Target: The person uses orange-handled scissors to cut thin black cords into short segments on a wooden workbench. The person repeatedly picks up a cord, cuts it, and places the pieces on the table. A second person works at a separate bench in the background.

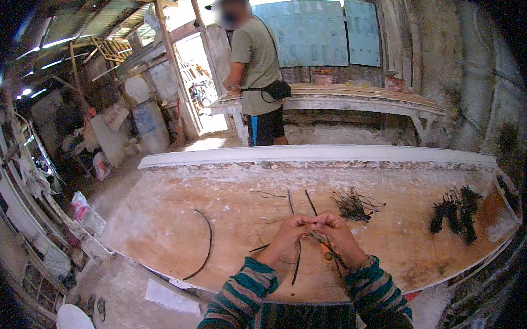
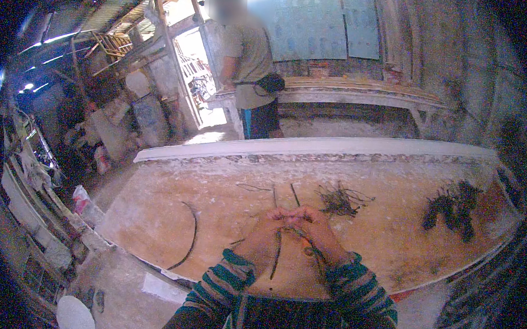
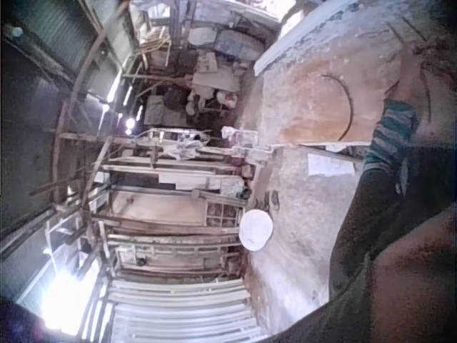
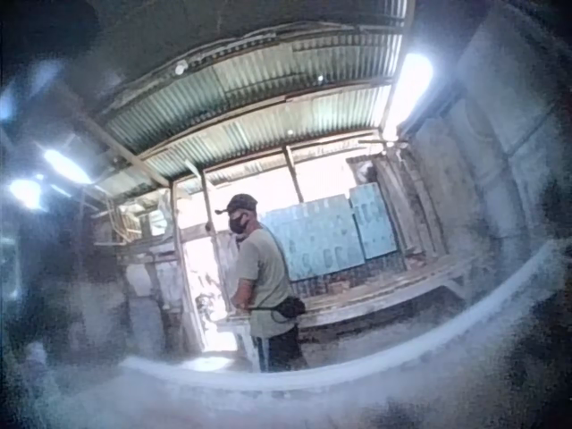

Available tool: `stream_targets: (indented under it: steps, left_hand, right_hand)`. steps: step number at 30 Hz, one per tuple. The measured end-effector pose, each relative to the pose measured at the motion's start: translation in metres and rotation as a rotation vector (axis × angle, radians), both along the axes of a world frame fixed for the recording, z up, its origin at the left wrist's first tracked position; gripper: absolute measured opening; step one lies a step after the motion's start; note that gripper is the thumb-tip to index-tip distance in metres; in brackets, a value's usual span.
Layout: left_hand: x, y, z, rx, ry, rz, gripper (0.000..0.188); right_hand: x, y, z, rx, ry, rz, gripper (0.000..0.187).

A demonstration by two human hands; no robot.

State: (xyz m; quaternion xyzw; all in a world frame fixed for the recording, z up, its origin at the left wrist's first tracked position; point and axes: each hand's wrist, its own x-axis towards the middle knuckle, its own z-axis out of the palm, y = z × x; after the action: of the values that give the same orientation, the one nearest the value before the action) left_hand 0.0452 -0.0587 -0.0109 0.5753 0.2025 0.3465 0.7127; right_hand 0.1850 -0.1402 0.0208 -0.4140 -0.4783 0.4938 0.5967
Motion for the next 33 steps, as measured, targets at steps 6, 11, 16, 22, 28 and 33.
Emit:
stream_targets:
  steps: [6, 11, 16, 22, 28, 33]
  left_hand:
    - [-0.006, -0.007, 0.012, 0.025, -0.056, -0.090, 0.022]
    - [0.001, -0.008, 0.006, 0.001, -0.084, -0.086, 0.013]
    - [0.006, -0.003, -0.003, 0.001, -0.056, -0.072, 0.016]
    - [0.009, 0.021, -0.027, 0.425, 0.134, -0.023, 0.012]
    - [0.006, 0.020, -0.011, 0.375, 0.183, 0.022, 0.009]
    - [0.005, 0.022, -0.011, 0.317, 0.144, 0.025, 0.014]
  right_hand:
    - [-0.008, -0.011, 0.021, -0.022, -0.037, 0.008, 0.006]
    - [-0.001, -0.012, 0.015, -0.108, 0.037, 0.014, 0.005]
    - [-0.003, -0.001, -0.003, -0.108, 0.150, -0.072, 0.003]
    - [-0.013, -0.003, -0.004, 0.059, -0.150, -0.196, 0.008]
    - [-0.002, -0.012, -0.031, 0.076, -0.362, -0.215, 0.014]
    - [-0.008, -0.009, -0.017, 0.386, -0.507, -0.267, 0.014]
